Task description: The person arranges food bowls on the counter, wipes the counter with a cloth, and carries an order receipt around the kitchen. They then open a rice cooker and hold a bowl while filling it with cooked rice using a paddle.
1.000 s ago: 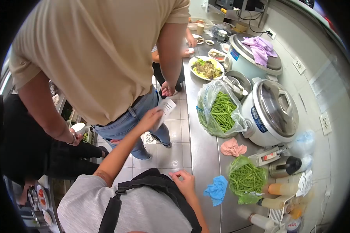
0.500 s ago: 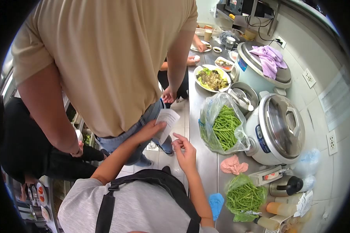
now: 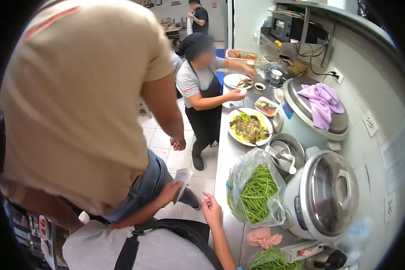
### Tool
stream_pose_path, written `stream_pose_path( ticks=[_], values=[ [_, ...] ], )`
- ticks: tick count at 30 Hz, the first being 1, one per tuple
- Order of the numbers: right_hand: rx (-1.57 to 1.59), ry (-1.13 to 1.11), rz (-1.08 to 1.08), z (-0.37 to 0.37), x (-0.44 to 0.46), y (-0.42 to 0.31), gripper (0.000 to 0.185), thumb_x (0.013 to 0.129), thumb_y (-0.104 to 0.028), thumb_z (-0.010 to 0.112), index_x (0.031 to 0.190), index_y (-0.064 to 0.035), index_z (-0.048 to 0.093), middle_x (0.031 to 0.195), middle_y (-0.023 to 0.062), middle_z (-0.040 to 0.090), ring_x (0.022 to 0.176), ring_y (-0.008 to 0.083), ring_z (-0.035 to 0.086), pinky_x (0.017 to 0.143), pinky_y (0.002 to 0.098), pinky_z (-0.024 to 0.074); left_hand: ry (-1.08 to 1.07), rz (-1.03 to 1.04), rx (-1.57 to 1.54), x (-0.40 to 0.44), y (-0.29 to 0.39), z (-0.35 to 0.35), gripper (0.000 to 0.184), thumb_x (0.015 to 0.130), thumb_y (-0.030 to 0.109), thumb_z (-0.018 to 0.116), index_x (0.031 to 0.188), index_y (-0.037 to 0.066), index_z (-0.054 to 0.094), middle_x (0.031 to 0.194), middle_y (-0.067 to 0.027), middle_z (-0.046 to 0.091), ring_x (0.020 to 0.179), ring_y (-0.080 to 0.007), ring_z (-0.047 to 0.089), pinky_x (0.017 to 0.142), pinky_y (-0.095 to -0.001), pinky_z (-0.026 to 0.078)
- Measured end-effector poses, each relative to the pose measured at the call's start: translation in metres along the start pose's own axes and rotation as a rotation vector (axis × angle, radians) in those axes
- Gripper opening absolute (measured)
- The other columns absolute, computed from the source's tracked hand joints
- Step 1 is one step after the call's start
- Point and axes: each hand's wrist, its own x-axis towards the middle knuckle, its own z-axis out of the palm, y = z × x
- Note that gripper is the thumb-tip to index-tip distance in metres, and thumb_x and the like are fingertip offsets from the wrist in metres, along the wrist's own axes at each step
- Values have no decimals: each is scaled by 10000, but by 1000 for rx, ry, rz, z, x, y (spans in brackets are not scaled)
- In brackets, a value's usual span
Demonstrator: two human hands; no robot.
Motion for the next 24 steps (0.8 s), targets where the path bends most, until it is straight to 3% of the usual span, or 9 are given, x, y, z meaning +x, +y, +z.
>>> stream_pose_path(
  ticks=[2,4,6,12,13,17,20,22,24],
  values=[
    [11,-69,41,8,9,3,312,890,-95,609,1198,-49,591,781,32,642,684,72,582,636,222,478,108,39,46,32,-35,19,330,954,306,479,1014,4,599,752,-36,589,692,-117,535,630,-311,439],
    [-40,-146,63,14,20,5,307,886,-100,614,1188,-50,599,774,36,638,680,77,583,636,226,478,73,-127,-117,28,12,21,327,956,303,479,1005,1,595,757,-38,588,694,-113,527,635,-300,437],
    [-134,-237,68,26,29,13,290,885,-106,612,1171,-57,613,771,49,644,675,90,592,635,240,484,100,-10,-110,38,15,6,332,967,295,475,1047,-5,595,772,-35,590,709,-100,519,637,-283,435],
    [-688,-653,50,69,60,109,315,840,-280,612,1126,-155,662,913,113,691,808,266,652,747,362,508,280,52,50,-8,61,-84,379,984,312,475,1075,-34,600,774,-37,624,711,-76,518,626,-258,443],
    [-772,-712,28,80,64,126,321,832,-302,611,1119,-169,669,950,119,693,854,288,655,777,377,509,425,180,-83,-11,63,-94,403,990,345,460,1015,-24,621,633,-11,559,605,-65,486,541,-257,417],
    [-1158,-1093,169,106,85,191,342,804,-342,643,1108,-188,681,1128,113,645,1052,308,586,895,419,478,462,-12,-626,-31,62,-170,365,984,389,454,984,59,610,566,54,371,481,-24,326,422,-222,295],
    [-1325,-1113,226,120,115,154,432,743,-412,726,1091,-158,689,1333,87,533,1264,366,430,948,529,431,337,-356,-779,-13,-40,-193,419,964,418,487,1084,31,593,659,-13,532,531,-107,480,478,-298,410],
    [-1316,-1130,45,136,141,123,405,735,-379,727,1027,-100,705,1228,138,602,1187,345,516,911,493,473,309,-626,-462,21,-120,-165,406,951,413,502,1065,34,595,771,-61,609,597,-159,562,524,-320,468],
    [-1314,-1155,36,159,176,144,369,744,-341,714,983,-60,708,1112,168,645,1078,352,584,859,477,503,-30,-485,161,51,-194,-144,538,890,488,541,1120,7,614,1004,-217,672,890,-363,641,803,-479,488]
  ],
)
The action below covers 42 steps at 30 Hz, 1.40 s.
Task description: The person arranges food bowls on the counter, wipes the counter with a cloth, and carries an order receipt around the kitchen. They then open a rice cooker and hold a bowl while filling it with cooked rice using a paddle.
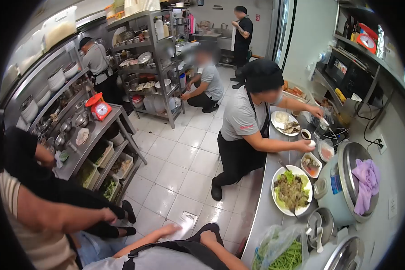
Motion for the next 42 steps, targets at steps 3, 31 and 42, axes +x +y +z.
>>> stream_pose_path(
  ticks=[3,31,42],
  values=[
    [25,27,-102,-12,44,24,312,769,-279,679,938,-18,702,976,196,676,926,367,645,796,461,530,-251,88,416,97,-32,17,402,840,350,546,1001,-3,649,984,-265,649,903,-390,637,805,-463,493],
    [462,-130,-526,-353,557,67,501,893,-444,539,1254,-98,557,1126,179,636,1007,353,613,876,424,487,719,-9,-46,420,176,-480,390,822,196,547,1121,-51,585,976,-289,633,935,-429,614,809,-429,495],
    [478,-189,-502,-497,713,69,300,913,-253,502,1079,-27,610,997,212,656,944,391,616,829,461,476,592,-156,415,538,201,-599,427,830,242,549,1138,-52,584,950,-291,629,889,-435,619,817,-481,485]
  ],
)
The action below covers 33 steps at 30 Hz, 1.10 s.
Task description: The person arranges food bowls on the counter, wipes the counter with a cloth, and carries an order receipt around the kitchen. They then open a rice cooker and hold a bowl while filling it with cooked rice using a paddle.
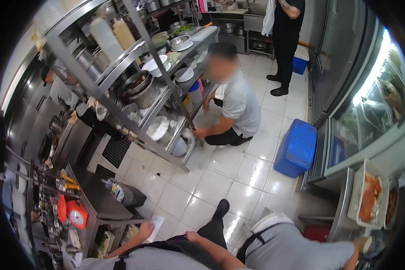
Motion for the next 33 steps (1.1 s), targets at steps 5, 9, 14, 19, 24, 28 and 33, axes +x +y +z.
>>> stream_pose_path(
  ticks=[5,9,14,19,24,28,33],
  values=[
    [198,177,130,-107,37,-16,296,929,-234,445,998,20,581,1006,262,627,966,426,592,833,470,471,-89,-295,-48,38,14,-34,356,814,212,529,1037,-54,609,924,-292,623,895,-458,598,772,-514,474],
    [189,178,147,-200,45,-24,498,934,-407,375,986,37,596,1032,278,619,981,438,586,854,483,457,-19,-267,-89,116,7,-22,336,816,201,530,1035,-43,609,922,-286,628,882,-451,604,759,-493,486],
    [197,-3,394,-301,63,-43,791,881,-682,335,958,27,677,1032,270,637,1018,419,594,888,446,459,-26,-109,-218,242,118,-45,353,838,225,526,1067,-31,604,928,-275,634,891,-446,606,776,-465,492],
    [368,-57,462,-402,83,-33,813,833,-759,367,969,-36,713,971,221,675,1012,349,625,909,389,456,-225,53,-302,367,159,-17,357,844,238,503,1060,-27,604,959,-280,632,930,-431,607,808,-450,484],
    [762,99,474,-507,33,-99,591,861,-581,584,868,-7,725,754,83,685,750,130,629,749,268,484,-469,-58,-490,480,192,14,374,886,289,471,1030,-25,613,860,-220,662,791,-367,657,714,-426,512],
    [672,42,552,-565,39,-83,574,837,-576,622,980,-26,703,896,60,677,853,107,599,788,248,460,-523,-225,-876,539,269,-25,420,937,386,416,1009,42,645,615,-42,514,440,-129,475,427,-288,397],
    [597,-75,423,-629,55,-8,616,850,-585,593,1107,-26,629,1043,74,631,969,133,566,868,262,425,-489,-107,-411,593,309,3,402,847,354,484,1025,34,649,746,-134,638,604,-245,611,588,-381,491]
  ],
)
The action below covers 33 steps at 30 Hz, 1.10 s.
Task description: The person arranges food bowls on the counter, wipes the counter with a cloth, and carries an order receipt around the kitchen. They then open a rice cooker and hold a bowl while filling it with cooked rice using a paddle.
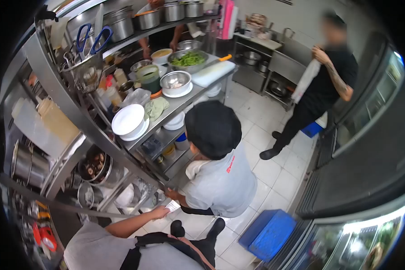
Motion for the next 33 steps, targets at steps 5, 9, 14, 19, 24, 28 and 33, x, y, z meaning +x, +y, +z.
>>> stream_pose_path(
  ticks=[5,9,14,19,24,28,33],
  values=[
    [-59,-221,-126,-107,46,58,678,863,-594,564,1235,-26,555,1189,87,584,1084,159,532,948,277,390,109,-46,247,7,44,44,373,789,284,522,1054,53,649,1065,-214,647,1020,-374,611,896,-457,468],
    [-419,-64,-25,-176,-23,-13,650,892,-565,535,1274,-40,540,1212,80,588,1117,193,536,975,290,385,285,-69,132,3,70,76,447,757,219,566,1184,85,579,1070,-212,645,1014,-375,611,896,-456,475],
    [-419,-184,-150,-254,-32,-37,507,950,-378,522,1350,-72,461,1185,41,590,994,157,587,857,268,448,558,-306,-147,-6,72,83,760,745,83,543,1446,226,288,1048,-235,642,968,-390,627,859,-467,495],
    [-305,-196,-181,-244,-70,-134,472,973,-282,494,1393,-88,403,1120,40,592,946,130,600,802,252,467,678,-500,-86,-26,32,81,750,778,44,494,1452,311,303,1076,-232,637,1018,-378,614,884,-458,486],
    [-339,-1,-323,-228,-73,-209,389,970,-277,493,1309,-87,510,1047,36,621,929,119,597,813,257,469,838,-287,-242,-10,-14,77,568,739,-4,462,1264,176,585,1165,-218,613,1058,-364,598,944,-423,457],
    [-399,196,-505,-205,-27,-232,465,935,-295,565,1323,-52,484,1024,48,622,874,107,580,769,241,453,955,190,-554,1,68,-1,596,727,-43,467,1297,105,560,1215,-181,609,1051,-277,612,917,-335,463],
    [-111,247,-689,-161,-28,-304,392,937,-260,577,1251,-31,527,969,26,628,786,76,538,714,231,436,630,741,-587,-14,240,-119,347,823,78,659,1167,51,631,1157,-82,644,1062,-150,582,919,-302,459]
  ],
)
